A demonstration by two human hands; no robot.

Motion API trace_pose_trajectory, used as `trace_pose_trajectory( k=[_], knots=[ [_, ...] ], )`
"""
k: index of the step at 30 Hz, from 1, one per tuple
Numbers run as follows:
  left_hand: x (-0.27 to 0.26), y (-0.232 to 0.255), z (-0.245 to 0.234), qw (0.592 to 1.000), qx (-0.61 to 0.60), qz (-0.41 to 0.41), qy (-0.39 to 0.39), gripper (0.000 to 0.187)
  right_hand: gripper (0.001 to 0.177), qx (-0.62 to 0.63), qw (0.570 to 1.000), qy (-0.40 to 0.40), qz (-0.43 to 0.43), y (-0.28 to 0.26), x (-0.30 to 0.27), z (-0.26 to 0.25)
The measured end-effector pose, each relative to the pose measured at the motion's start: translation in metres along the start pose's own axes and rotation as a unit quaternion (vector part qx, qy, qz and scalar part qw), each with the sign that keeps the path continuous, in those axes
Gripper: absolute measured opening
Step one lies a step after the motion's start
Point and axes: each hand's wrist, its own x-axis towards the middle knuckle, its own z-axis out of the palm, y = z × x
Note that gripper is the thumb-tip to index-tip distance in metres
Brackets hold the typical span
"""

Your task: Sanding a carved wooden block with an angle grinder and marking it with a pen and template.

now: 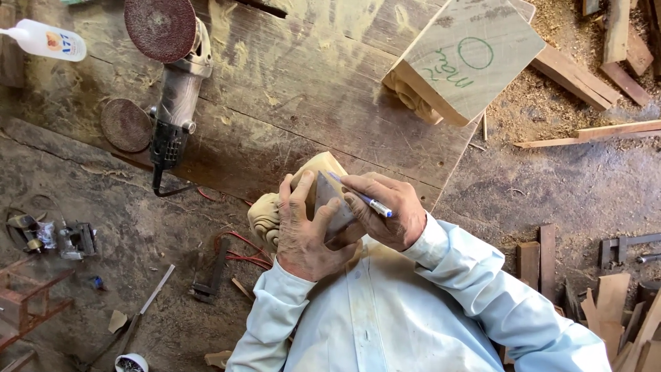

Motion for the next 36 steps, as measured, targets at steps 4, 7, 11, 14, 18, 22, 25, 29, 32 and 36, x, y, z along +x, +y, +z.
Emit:
trace_pose_trajectory(
  k=[4,7,11,14,18,22,25,29,32,36],
  knots=[
    [0.001,0.001,0.000,1.000,0.000,0.005,0.015,0.070,0.021,-0.026,0.999,-0.016,-0.025,-0.008,0.003,0.002],
    [0.001,0.000,0.002,1.000,0.005,0.010,0.024,0.068,0.021,-0.048,0.998,-0.027,-0.039,-0.009,0.002,0.003],
    [0.005,0.003,-0.001,0.999,0.001,0.016,0.032,0.062,0.022,-0.056,0.997,-0.045,-0.042,-0.005,0.003,0.003],
    [0.002,-0.001,0.003,0.999,0.002,0.024,0.030,0.067,0.021,-0.064,0.996,-0.057,-0.037,-0.008,0.005,0.001],
    [-0.001,-0.005,0.004,0.999,0.004,0.035,0.030,0.067,0.022,-0.081,0.992,-0.086,-0.044,-0.012,-0.005,-0.009],
    [0.002,-0.006,0.004,0.998,0.002,0.050,0.036,0.067,0.024,-0.087,0.990,-0.105,-0.043,-0.009,-0.005,-0.008],
    [0.002,-0.005,0.003,0.998,0.010,0.053,0.033,0.064,0.024,-0.086,0.990,-0.098,-0.059,-0.004,-0.003,-0.005],
    [0.004,-0.004,-0.001,0.998,0.000,0.055,0.030,0.067,0.025,-0.085,0.988,-0.113,-0.064,-0.017,-0.008,-0.015],
    [0.002,-0.004,-0.001,0.999,-0.023,0.042,0.014,0.074,0.025,-0.085,0.984,-0.150,-0.051,-0.029,-0.020,-0.032],
    [0.001,-0.005,-0.001,0.999,-0.009,0.053,0.003,0.073,0.022,-0.098,0.985,-0.134,-0.044,-0.022,-0.028,-0.031]
  ],
)
